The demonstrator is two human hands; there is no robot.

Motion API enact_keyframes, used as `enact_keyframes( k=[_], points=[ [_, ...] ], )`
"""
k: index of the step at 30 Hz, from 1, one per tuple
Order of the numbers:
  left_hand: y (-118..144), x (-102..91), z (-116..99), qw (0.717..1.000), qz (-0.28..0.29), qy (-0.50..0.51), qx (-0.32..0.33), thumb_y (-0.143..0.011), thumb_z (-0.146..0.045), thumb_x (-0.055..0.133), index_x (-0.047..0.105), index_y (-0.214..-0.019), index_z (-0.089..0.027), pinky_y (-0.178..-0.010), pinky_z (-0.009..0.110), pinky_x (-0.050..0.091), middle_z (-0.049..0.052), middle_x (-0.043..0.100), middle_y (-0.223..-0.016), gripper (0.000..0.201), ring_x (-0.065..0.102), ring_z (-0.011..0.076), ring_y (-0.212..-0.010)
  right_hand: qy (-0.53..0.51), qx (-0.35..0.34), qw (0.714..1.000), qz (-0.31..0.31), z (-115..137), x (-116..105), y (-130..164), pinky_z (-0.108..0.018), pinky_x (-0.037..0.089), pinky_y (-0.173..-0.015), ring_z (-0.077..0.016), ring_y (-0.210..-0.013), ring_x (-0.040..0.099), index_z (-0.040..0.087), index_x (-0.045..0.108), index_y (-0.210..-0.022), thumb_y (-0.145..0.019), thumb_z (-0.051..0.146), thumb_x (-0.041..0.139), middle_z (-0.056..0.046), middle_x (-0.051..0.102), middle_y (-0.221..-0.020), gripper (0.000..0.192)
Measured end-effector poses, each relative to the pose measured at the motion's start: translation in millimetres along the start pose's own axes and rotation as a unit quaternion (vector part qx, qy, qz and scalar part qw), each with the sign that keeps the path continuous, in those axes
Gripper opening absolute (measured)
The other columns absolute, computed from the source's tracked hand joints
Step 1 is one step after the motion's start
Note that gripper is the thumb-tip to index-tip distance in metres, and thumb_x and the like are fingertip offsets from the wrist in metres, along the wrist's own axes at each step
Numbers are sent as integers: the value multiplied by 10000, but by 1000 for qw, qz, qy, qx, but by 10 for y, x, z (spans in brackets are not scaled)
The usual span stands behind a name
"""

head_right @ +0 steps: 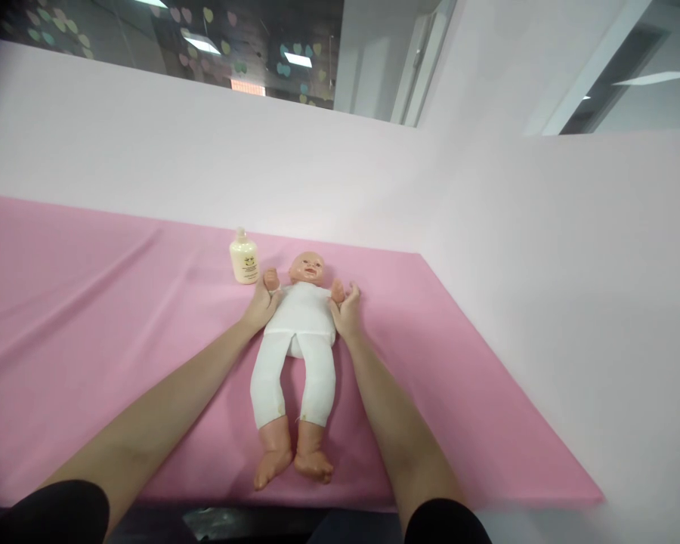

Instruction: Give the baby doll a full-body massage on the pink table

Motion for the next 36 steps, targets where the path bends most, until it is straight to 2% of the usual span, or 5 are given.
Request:
enact_keyframes(
  k=[5, 9, 17, 24, 36],
  points=[
    [-11, 41, 163, 999, -3, 11, -47, -887, -293, 448, 46, -1474, -75, -1177, 478, 111, 216, 62, -1554, 744, 25, 289, -1455, 42, 0, 999, 4, -91, 41, -36, -541, 267, -1112, -290, -1419, 184, 98, 33, -1451, -908, 311, 332, -234, 168, -1490, 656],
    [0, 69, 288, 996, 19, -8, -90, -897, -266, 407, 55, -1485, -70, -1180, 460, 127, 199, 14, -1566, 713, 3, 279, -1454, 82, 10, 996, 43, -145, 82, -50, -525, 273, -1121, -281, -1419, 185, 88, 140, -1458, -887, 227, 301, -208, 205, -1485, 610],
    [24, 31, 303, 991, 24, -70, -109, -879, -196, 375, 329, -1381, -120, -1098, 507, 318, 201, 322, -1448, 510, 351, 306, -1352, 71, 20, 997, 9, -44, -97, -94, -469, 396, -1033, -251, -1167, 477, 152, 440, -1277, -829, 179, 382, -144, 519, -1214, 453],
    [19, 13, 306, 983, 31, -120, -135, -881, -267, 396, 420, -1323, -117, -1051, 474, 369, 193, 419, -1352, 467, 429, 304, -1275, 100, 21, 993, 63, -173, 24, -73, -471, 388, -1035, -265, -1227, 447, 165, 389, -1365, -859, 253, 378, -147, 496, -1298, 514],
    [14, 43, 471, 959, 70, -205, -184, -864, -350, 443, 489, -1310, -149, -981, 521, 364, 177, 627, -1167, 491, 545, 355, -1136, 102, 66, 989, 81, -340, 74, -68, -462, 461, -906, -258, -977, 587, 194, 519, -1228, -835, 345, 440, -98, 632, -1054, 428]
  ],
)
Point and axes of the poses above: each hand's wrist, its own y-axis away from the middle knuckle, its own x-axis out of the palm, z = x × y, the point moved 8 cm from there along -y, towards the middle knuckle
